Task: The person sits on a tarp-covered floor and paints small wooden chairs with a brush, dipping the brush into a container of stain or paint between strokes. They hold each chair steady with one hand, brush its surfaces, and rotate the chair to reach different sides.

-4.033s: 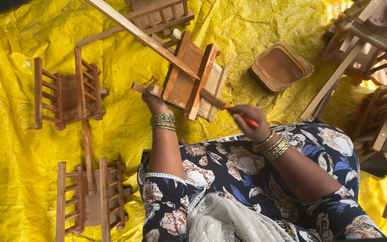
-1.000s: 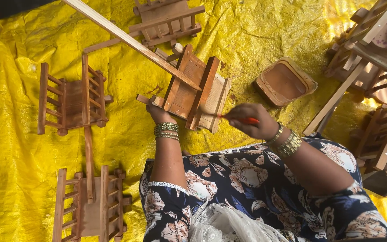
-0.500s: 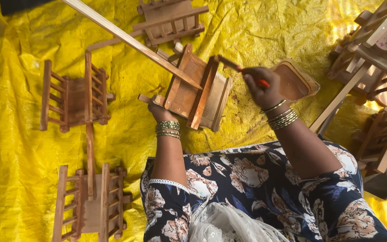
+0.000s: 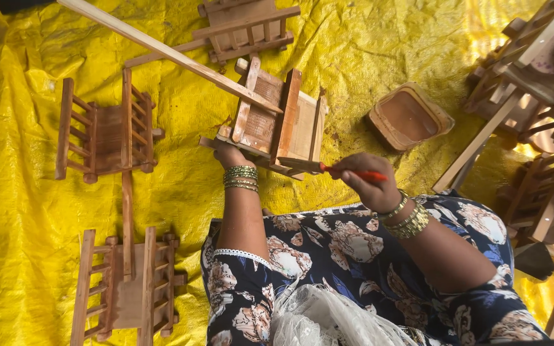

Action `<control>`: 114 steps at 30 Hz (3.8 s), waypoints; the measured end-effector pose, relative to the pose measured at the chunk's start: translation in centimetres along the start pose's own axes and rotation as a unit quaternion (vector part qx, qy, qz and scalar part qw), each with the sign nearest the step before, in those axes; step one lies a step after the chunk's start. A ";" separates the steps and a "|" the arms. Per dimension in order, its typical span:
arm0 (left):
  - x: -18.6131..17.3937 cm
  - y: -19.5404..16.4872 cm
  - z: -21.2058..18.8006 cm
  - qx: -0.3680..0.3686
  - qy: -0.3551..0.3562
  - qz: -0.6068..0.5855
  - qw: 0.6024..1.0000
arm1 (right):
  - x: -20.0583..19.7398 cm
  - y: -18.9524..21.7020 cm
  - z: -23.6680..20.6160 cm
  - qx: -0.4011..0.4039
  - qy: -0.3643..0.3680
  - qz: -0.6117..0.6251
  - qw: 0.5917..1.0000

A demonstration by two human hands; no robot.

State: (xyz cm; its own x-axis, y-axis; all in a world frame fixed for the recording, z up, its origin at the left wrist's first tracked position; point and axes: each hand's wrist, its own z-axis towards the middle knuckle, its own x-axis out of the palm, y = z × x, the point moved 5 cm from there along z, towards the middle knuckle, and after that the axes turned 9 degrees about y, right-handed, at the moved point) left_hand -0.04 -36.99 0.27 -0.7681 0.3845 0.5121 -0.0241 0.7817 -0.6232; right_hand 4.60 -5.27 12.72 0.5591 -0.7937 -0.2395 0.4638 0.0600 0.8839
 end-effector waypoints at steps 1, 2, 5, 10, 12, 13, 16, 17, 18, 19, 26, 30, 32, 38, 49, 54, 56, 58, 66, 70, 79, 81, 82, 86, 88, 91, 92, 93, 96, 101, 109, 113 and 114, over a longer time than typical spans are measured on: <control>0.0 0.0 -0.4 -0.015 -0.020 -0.006 1.000 | -0.2 -1.2 0.1 0.050 -0.024 0.020 0.998; 0.0 0.0 -0.7 -0.030 -0.040 -0.011 0.999 | -0.3 -2.4 0.2 0.100 -0.048 0.041 0.993; 0.2 -0.2 -0.6 -0.017 -0.030 -0.024 0.999 | -1.2 -4.8 0.2 0.189 -0.115 0.078 0.972; 0.0 0.7 0.8 0.010 -0.002 -0.002 1.000 | -2.2 -3.0 0.2 0.141 -0.124 -0.022 0.982; -0.3 1.3 1.1 0.008 -0.005 -0.003 1.000 | -0.9 -1.3 1.0 0.108 -0.083 -0.154 0.979; -0.3 1.5 1.3 0.007 -0.006 -0.004 1.000 | 0.2 -0.1 1.6 0.048 -0.034 -0.174 0.983; -0.4 1.3 1.9 0.024 0.008 -0.026 0.999 | 4.1 3.1 1.9 -0.056 0.092 -0.208 0.972; -0.6 1.3 2.0 0.031 0.014 -0.036 0.999 | 4.9 3.8 1.4 -0.037 0.118 -0.207 0.970; -0.9 1.4 2.1 0.022 0.005 -0.022 1.000 | 5.4 4.3 0.8 -0.018 0.143 -0.207 0.968; -1.0 1.3 2.2 0.012 -0.002 -0.008 1.000 | 5.5 4.9 0.3 -0.026 0.147 -0.179 0.973; -0.4 0.4 0.8 -0.002 0.002 -0.003 1.000 | 2.4 2.6 -0.3 -0.012 0.024 -0.071 0.997; -0.2 0.3 -0.1 -0.040 -0.044 0.010 0.998 | 1.1 -0.4 0.8 0.109 -0.006 -0.115 0.987; -0.1 0.2 -0.1 -0.035 -0.035 0.009 0.999 | 0.3 -0.1 0.4 0.086 -0.027 -0.103 0.991; 0.0 -0.1 0.2 -0.019 -0.001 -0.031 0.999 | 0.0 0.5 -0.3 0.008 -0.034 -0.112 0.993; -0.1 -0.2 -0.7 -0.032 -0.026 -0.011 0.999 | -1.5 -2.2 -0.3 0.094 -0.126 -0.182 0.971; -0.1 -0.1 -0.2 0.002 0.014 -0.009 1.000 | 2.7 -2.8 0.5 0.080 -0.067 -0.114 0.988; -0.3 -0.1 -0.1 0.000 0.011 -0.004 1.000 | 3.8 -2.4 -0.4 0.069 -0.042 -0.120 0.990; -0.9 0.0 0.1 -0.026 -0.005 0.000 1.000 | 4.1 -2.6 -1.2 0.078 -0.017 -0.102 0.992; -2.0 0.7 2.4 -0.004 0.035 -0.006 0.999 | 0.8 -7.8 -1.0 0.154 -0.028 -0.075 0.985; -1.6 1.1 3.2 0.017 0.078 -0.032 0.996 | -1.7 -11.3 1.5 0.139 -0.075 0.033 0.987; -2.7 2.0 4.7 0.057 0.077 -0.001 0.995 | -1.6 -11.4 5.2 0.163 -0.110 -0.108 0.975; -3.0 2.3 5.1 0.062 0.086 -0.010 0.994 | 1.2 -8.2 3.4 0.100 -0.028 -0.189 0.976; -3.0 2.3 5.2 0.059 0.096 -0.020 0.993 | 2.4 -6.6 2.7 0.037 0.012 -0.191 0.981; -3.3 1.8 4.7 0.027 0.091 -0.036 0.995 | 2.7 -4.7 0.8 -0.005 0.075 -0.083 0.994; -3.0 1.4 4.2 0.015 0.090 -0.016 0.996 | 0.8 -5.8 0.5 0.016 0.049 -0.036 0.998; -2.5 1.3 3.7 0.019 0.078 0.004 0.997 | -1.7 -10.2 0.1 0.136 -0.055 0.108 0.983; -2.4 1.2 3.6 0.026 0.073 0.009 0.997 | -2.1 -11.6 0.5 0.155 -0.065 0.105 0.980; -2.3 1.2 3.6 0.030 0.084 0.010 0.996 | -2.5 -13.0 1.0 0.173 -0.076 0.104 0.977; -2.4 1.2 3.9 0.032 0.108 0.006 0.994 | -3.7 -16.0 2.6 0.233 -0.115 0.085 0.962; -3.2 1.8 5.1 0.036 0.139 -0.010 0.990 | -5.4 -14.1 4.8 0.159 -0.158 -0.037 0.974; -3.8 2.3 6.2 0.051 0.146 -0.011 0.988 | -0.2 -8.0 5.1 0.074 -0.003 -0.224 0.972; -3.9 2.4 5.9 0.015 0.122 -0.038 0.992 | 2.4 -5.5 1.5 0.009 0.087 -0.151 0.985; -4.0 2.4 5.8 0.015 0.114 -0.034 0.993 | 2.2 -5.2 0.5 -0.004 0.084 -0.124 0.989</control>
State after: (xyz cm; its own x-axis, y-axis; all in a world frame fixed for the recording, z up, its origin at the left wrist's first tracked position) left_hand -0.73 -39.50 -6.74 -0.5995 0.4351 0.6717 -0.0930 0.7957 -0.5985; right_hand 3.07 -7.63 7.82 0.5337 -0.6726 -0.5127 0.6064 -0.1183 0.7863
